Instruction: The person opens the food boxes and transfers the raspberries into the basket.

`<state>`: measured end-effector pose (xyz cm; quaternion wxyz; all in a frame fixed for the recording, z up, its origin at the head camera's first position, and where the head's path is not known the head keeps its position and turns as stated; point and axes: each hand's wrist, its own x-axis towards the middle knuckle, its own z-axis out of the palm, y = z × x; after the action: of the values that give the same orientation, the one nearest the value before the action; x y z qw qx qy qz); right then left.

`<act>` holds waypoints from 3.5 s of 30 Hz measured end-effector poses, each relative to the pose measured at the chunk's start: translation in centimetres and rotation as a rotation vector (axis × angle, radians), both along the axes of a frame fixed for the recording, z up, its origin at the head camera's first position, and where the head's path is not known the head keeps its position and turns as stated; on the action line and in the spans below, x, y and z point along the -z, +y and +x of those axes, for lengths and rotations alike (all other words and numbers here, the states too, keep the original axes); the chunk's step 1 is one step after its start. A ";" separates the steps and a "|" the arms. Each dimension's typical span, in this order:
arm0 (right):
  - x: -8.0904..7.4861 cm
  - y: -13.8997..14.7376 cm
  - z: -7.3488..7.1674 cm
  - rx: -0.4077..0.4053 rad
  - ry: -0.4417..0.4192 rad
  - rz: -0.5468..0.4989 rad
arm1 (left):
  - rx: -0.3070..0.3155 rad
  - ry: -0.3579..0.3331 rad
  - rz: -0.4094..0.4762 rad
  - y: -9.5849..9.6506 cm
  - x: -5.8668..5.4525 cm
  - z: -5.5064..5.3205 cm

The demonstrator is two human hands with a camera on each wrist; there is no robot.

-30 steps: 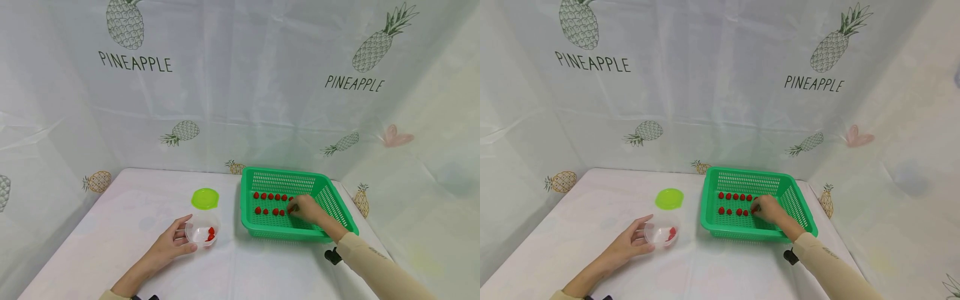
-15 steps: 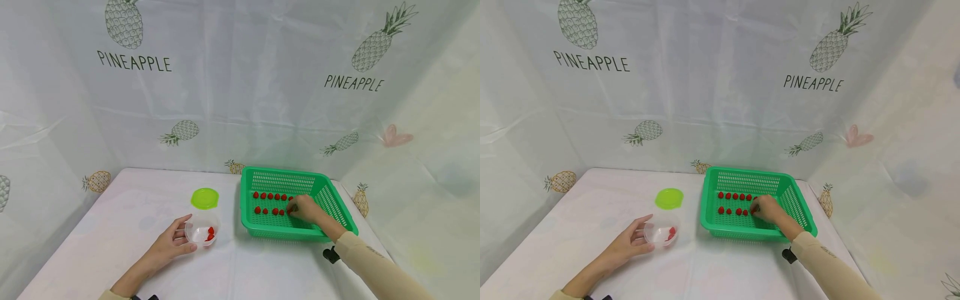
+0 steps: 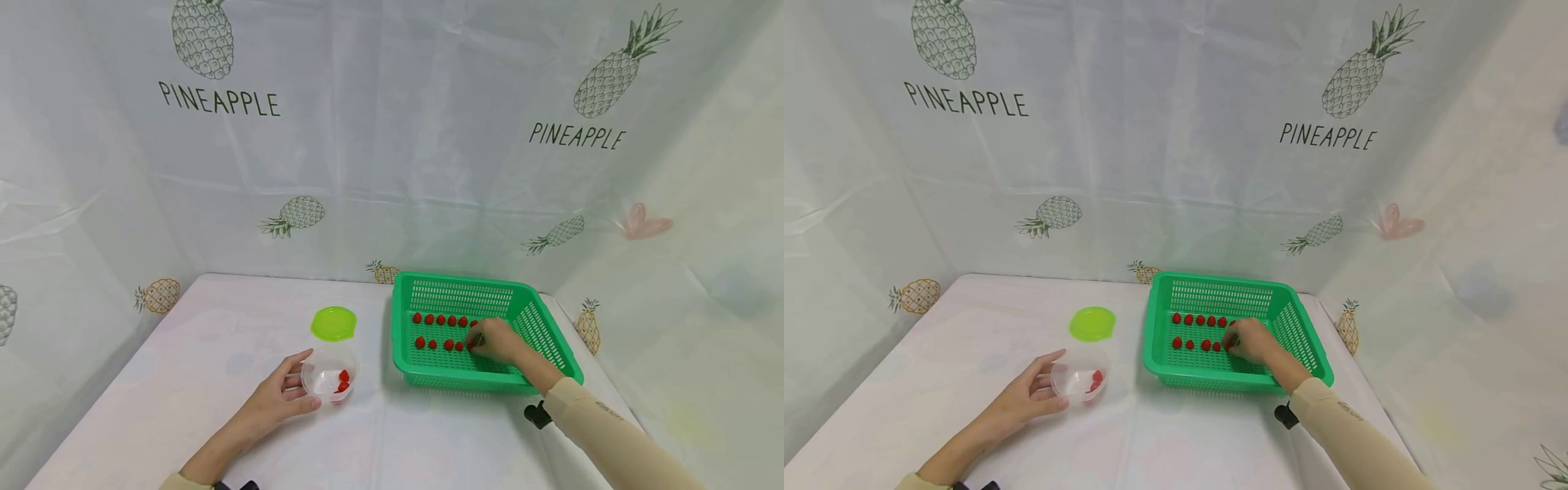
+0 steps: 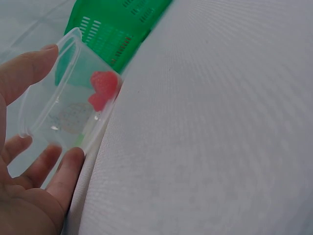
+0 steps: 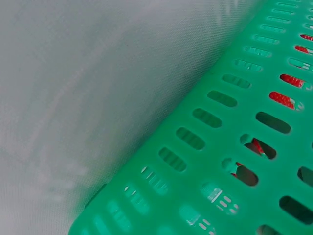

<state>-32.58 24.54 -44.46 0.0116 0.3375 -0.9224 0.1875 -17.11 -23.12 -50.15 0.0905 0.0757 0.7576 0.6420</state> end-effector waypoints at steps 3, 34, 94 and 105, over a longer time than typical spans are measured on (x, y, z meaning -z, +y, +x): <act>-0.1 -0.1 0.0 0.011 -0.013 0.009 | -0.008 -0.005 0.000 0.0 -0.1 0.1; -3.3 -2.2 1.7 0.013 0.091 -0.044 | -0.028 -0.027 -0.008 0.2 0.2 -0.1; -4.6 -24.7 5.5 -0.441 -0.154 0.246 | -0.016 -0.026 -0.012 -0.1 0.1 0.2; -5.2 -26.1 4.6 -0.435 -0.327 0.356 | 0.015 0.008 0.003 0.0 0.1 0.3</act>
<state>-27.93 -1.60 -39.29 -0.2362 0.4890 -0.8365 0.0728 -16.85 -23.08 -50.22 0.0924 0.0840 0.7565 0.6420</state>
